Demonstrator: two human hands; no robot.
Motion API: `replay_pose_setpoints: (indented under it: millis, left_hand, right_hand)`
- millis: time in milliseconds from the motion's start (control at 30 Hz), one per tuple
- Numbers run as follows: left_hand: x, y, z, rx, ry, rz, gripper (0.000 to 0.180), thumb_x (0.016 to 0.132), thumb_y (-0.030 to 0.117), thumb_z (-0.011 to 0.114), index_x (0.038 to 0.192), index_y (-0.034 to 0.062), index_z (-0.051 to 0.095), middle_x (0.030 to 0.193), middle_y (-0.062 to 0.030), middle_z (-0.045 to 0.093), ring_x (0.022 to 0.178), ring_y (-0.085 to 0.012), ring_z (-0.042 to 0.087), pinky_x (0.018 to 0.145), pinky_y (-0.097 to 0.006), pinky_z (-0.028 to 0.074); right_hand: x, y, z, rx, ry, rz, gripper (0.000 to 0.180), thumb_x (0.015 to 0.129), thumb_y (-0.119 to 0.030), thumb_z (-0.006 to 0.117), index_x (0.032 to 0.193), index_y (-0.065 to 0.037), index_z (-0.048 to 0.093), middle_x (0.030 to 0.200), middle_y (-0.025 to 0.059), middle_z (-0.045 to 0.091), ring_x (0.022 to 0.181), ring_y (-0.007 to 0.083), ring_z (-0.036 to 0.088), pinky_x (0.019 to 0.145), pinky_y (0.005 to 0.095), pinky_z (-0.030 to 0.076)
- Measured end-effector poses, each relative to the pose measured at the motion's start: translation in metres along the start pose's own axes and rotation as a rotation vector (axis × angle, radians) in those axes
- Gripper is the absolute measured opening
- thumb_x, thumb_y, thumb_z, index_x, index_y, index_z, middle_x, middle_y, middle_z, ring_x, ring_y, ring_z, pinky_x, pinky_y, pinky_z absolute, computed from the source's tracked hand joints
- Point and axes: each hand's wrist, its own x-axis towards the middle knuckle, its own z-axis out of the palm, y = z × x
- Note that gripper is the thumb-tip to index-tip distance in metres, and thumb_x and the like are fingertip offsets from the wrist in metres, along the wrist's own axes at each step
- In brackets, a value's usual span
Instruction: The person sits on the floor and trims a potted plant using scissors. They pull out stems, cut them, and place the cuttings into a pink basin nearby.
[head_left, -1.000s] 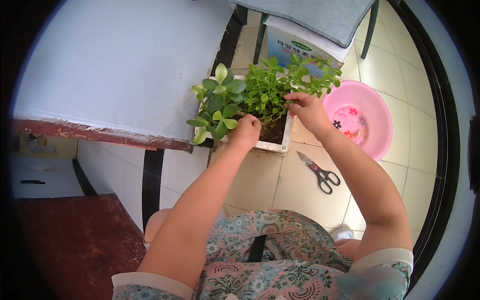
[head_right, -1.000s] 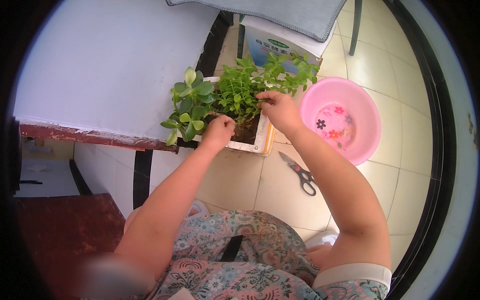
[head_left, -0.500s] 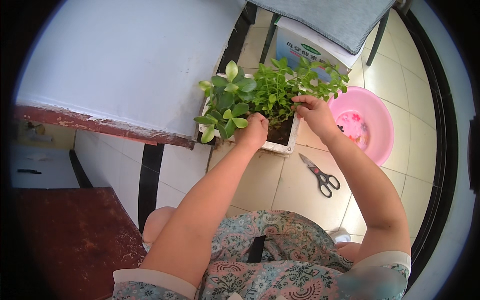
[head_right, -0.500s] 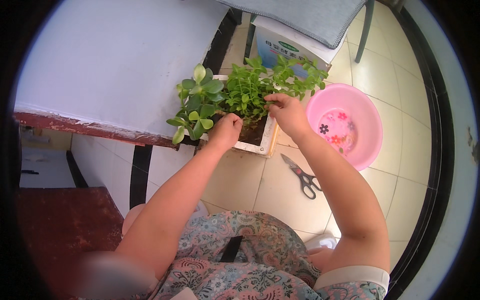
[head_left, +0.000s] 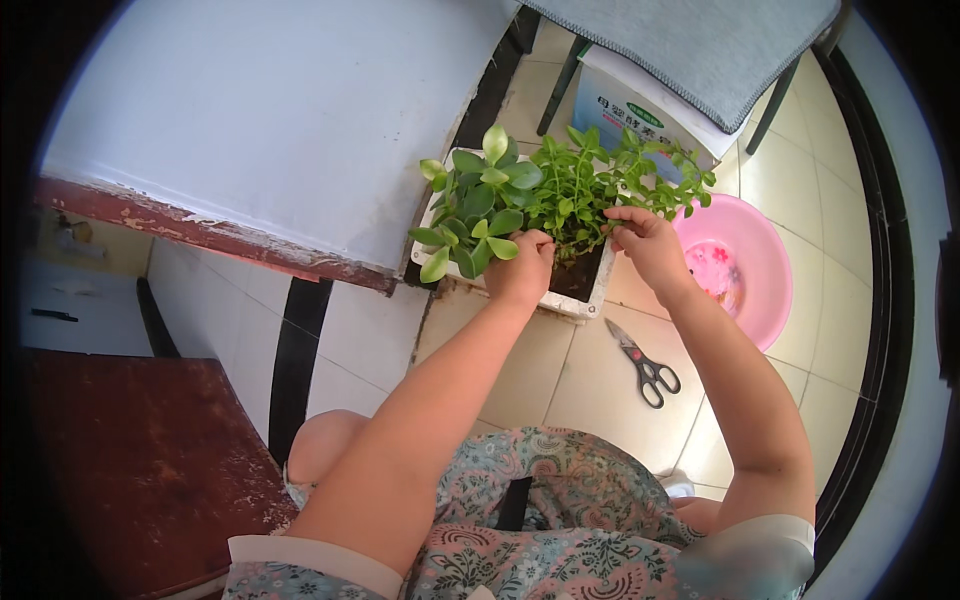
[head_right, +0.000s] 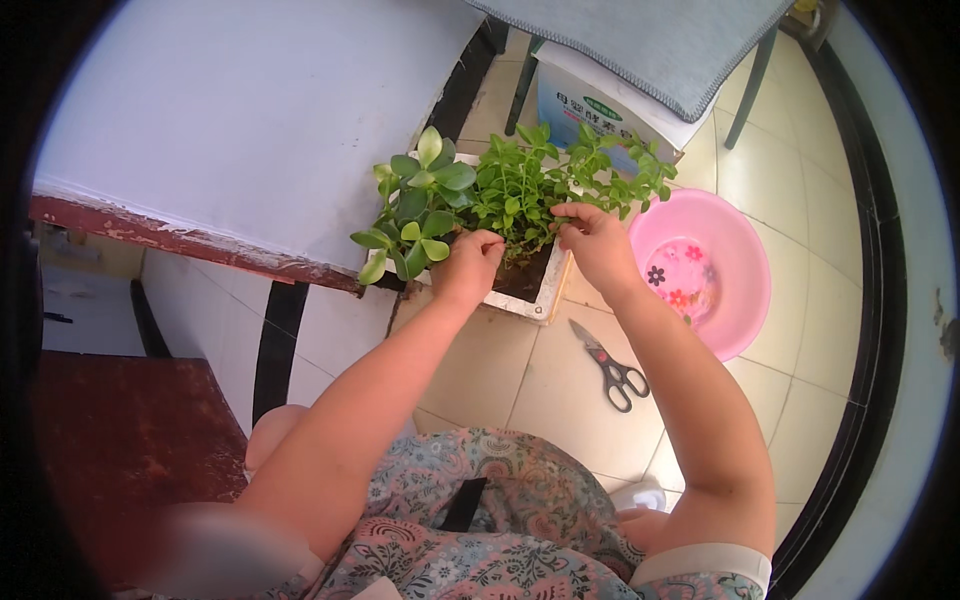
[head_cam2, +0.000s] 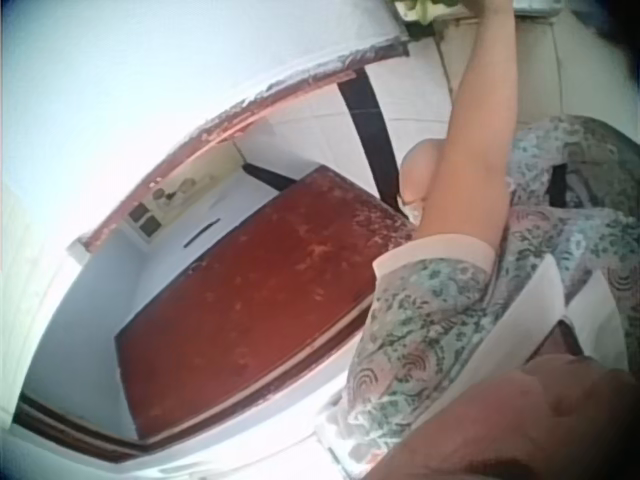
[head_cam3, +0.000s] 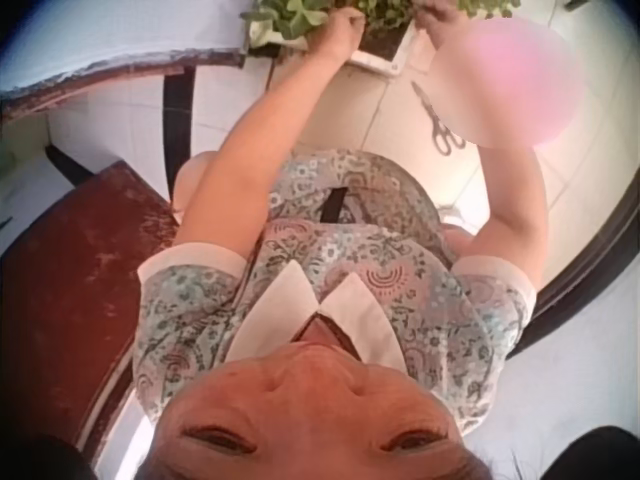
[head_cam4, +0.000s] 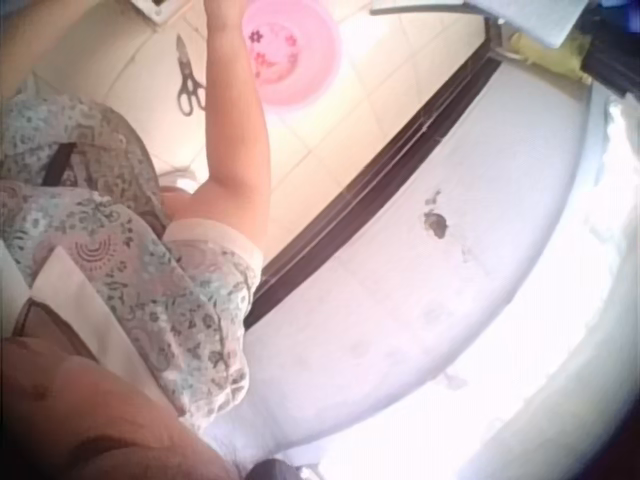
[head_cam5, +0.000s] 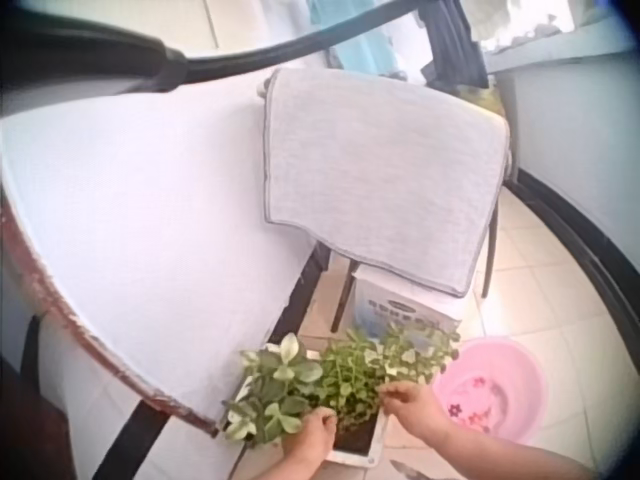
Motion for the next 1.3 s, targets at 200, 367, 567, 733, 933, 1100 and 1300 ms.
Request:
replay_pose_setpoints:
  millis: [200, 367, 567, 733, 933, 1100, 1300]
  left_hand:
    - [-0.003, 0.010, -0.004, 0.004, 0.008, -0.016, 0.012, 0.087, 0.028, 0.062, 0.092, 0.0182, 0.066, 0.094, 0.0035, 0.066, 0.084, -0.0210, 0.064, 0.072, -0.035, 0.049]
    - [-0.004, 0.005, 0.000, 0.046, 0.145, 0.063, 0.010, 0.091, 0.026, 0.054, 0.092, 0.0173, 0.059, 0.093, -0.0003, 0.065, 0.085, -0.0247, 0.063, 0.074, -0.038, 0.049]
    - [-0.013, 0.006, -0.008, -0.149, 0.092, 0.195, 0.015, 0.095, 0.025, 0.052, 0.094, 0.0115, 0.057, 0.094, -0.0060, 0.064, 0.083, -0.0268, 0.063, 0.071, -0.038, 0.049]
    - [-0.017, 0.021, -0.005, -0.263, 0.067, 0.433, 0.013, 0.088, 0.019, 0.064, 0.098, 0.0115, 0.061, 0.086, -0.0052, 0.062, 0.070, -0.0240, 0.062, 0.061, -0.035, 0.048]
    - [-0.017, 0.035, 0.002, -0.074, 0.100, 0.408, 0.015, 0.083, 0.019, 0.068, 0.094, 0.0128, 0.061, 0.080, -0.0026, 0.062, 0.069, -0.0250, 0.062, 0.061, -0.037, 0.049]
    - [-0.013, 0.032, 0.001, -0.157, 0.130, 0.418, 0.008, 0.087, 0.018, 0.063, 0.092, 0.0122, 0.060, 0.083, -0.0033, 0.059, 0.070, -0.0259, 0.061, 0.061, -0.037, 0.048]
    - [-0.021, 0.029, -0.008, -0.293, 0.103, 0.344, 0.011, 0.092, 0.019, 0.058, 0.087, 0.0094, 0.060, 0.086, -0.0045, 0.059, 0.075, -0.0269, 0.060, 0.064, -0.037, 0.047]
  right_hand:
    - [-0.002, -0.003, 0.001, 0.000, 0.002, -0.006, 0.028, 0.088, 0.000, 0.053, 0.114, 0.003, 0.061, 0.095, 0.0076, 0.068, 0.074, 0.0095, 0.058, 0.071, 0.0241, 0.048]
    - [0.000, 0.000, -0.001, 0.000, -0.003, -0.014, 0.028, 0.088, -0.001, 0.053, 0.115, 0.003, 0.061, 0.094, 0.0074, 0.068, 0.074, 0.0095, 0.058, 0.071, 0.0239, 0.048]
    - [0.004, -0.001, -0.003, -0.037, 0.029, -0.006, 0.028, 0.086, -0.003, 0.056, 0.113, 0.002, 0.064, 0.089, 0.0078, 0.069, 0.072, 0.0104, 0.060, 0.069, 0.0242, 0.048]
    - [0.009, -0.001, -0.002, -0.057, 0.037, -0.022, 0.029, 0.084, -0.004, 0.058, 0.111, 0.001, 0.065, 0.087, 0.0081, 0.069, 0.070, 0.0109, 0.060, 0.066, 0.0252, 0.048]
    - [0.006, -0.002, 0.001, -0.098, 0.065, -0.005, 0.028, 0.084, -0.005, 0.059, 0.111, 0.001, 0.066, 0.084, 0.0080, 0.069, 0.068, 0.0112, 0.060, 0.065, 0.0257, 0.048]
    - [0.010, 0.002, -0.001, -0.084, 0.061, -0.027, 0.028, 0.084, -0.006, 0.058, 0.110, 0.000, 0.067, 0.083, 0.0091, 0.069, 0.067, 0.0108, 0.061, 0.063, 0.0263, 0.049]
    - [0.009, -0.002, 0.000, -0.153, 0.072, -0.023, 0.030, 0.082, -0.010, 0.059, 0.109, 0.000, 0.067, 0.080, 0.0092, 0.070, 0.066, 0.0121, 0.063, 0.063, 0.0278, 0.050]
